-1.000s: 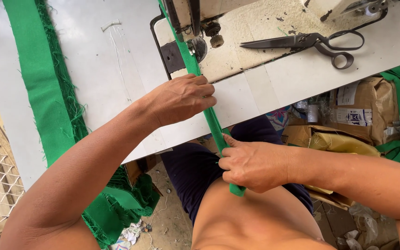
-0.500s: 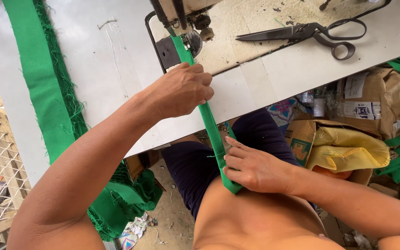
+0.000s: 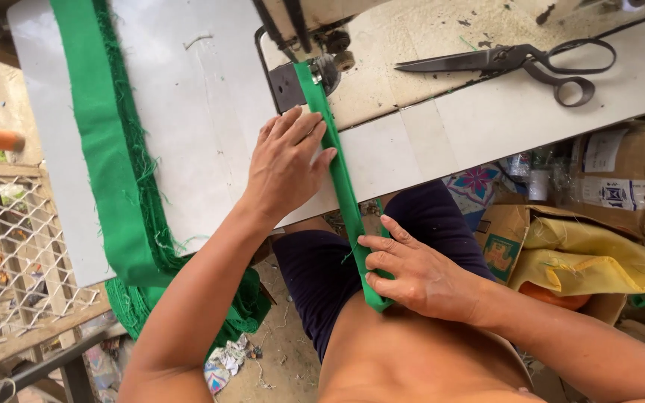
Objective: Folding and preparing green fabric strips at a sewing workstation.
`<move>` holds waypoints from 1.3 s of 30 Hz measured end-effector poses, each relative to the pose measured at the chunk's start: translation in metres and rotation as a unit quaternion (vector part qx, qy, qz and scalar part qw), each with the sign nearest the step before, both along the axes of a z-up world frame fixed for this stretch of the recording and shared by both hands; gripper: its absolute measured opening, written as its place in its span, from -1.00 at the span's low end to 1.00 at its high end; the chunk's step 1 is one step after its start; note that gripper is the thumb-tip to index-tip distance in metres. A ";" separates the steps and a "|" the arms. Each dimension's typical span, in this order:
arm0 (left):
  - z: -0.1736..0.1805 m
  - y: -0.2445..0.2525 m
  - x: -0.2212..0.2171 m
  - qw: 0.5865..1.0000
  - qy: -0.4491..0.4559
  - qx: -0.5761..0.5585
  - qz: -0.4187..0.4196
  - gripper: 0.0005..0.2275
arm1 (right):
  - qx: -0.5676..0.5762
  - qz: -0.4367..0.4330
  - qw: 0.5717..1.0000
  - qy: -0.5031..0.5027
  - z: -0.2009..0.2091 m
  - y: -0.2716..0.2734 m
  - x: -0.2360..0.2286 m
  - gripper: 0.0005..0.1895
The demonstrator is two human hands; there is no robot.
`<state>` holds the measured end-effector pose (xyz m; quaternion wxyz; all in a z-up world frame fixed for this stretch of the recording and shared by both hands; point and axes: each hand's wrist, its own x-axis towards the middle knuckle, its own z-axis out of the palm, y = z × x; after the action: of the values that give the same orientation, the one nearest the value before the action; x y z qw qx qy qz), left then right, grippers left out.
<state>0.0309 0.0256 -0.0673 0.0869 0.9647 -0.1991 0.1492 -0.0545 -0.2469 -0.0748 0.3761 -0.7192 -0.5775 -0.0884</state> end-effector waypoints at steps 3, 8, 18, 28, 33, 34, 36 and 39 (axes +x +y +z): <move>0.000 -0.005 -0.001 1.000 0.006 -0.001 0.018 -0.71 | 0.035 0.017 0.997 0.061 -0.012 -0.001 -0.013 -0.70; 0.009 0.008 0.019 0.998 -0.048 0.000 -0.048 -0.84 | 0.002 0.033 0.996 0.079 0.000 -0.005 -0.014 -0.81; 0.059 0.023 0.060 0.936 -0.031 0.175 -0.303 -0.87 | -0.079 0.043 0.995 0.052 0.022 -0.009 -0.006 -0.86; 0.021 0.011 0.036 0.976 -0.060 -0.008 -0.207 -0.77 | -0.078 0.077 0.993 0.044 0.026 -0.006 0.001 -0.84; -0.003 0.017 0.022 0.996 -0.023 -0.040 -0.077 -0.69 | -0.055 0.087 0.992 0.067 0.028 -0.005 0.004 -0.86; -0.003 0.017 0.023 0.996 -0.022 -0.041 -0.074 -0.69 | -0.056 0.090 0.992 0.068 0.031 -0.005 0.005 -0.86; -0.002 0.019 0.025 0.993 -0.044 -0.078 -0.073 -0.76 | -0.027 0.100 0.988 0.116 0.037 -0.005 0.008 -0.82; 0.017 0.014 0.024 0.984 -0.059 -0.108 -0.130 -0.83 | 0.032 0.108 0.979 0.170 0.054 -0.012 0.008 -0.88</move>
<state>0.0547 0.0392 -0.0499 0.1974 0.9050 -0.3104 0.2135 -0.0461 -0.2593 -0.0208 0.4990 -0.6448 -0.5761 0.0582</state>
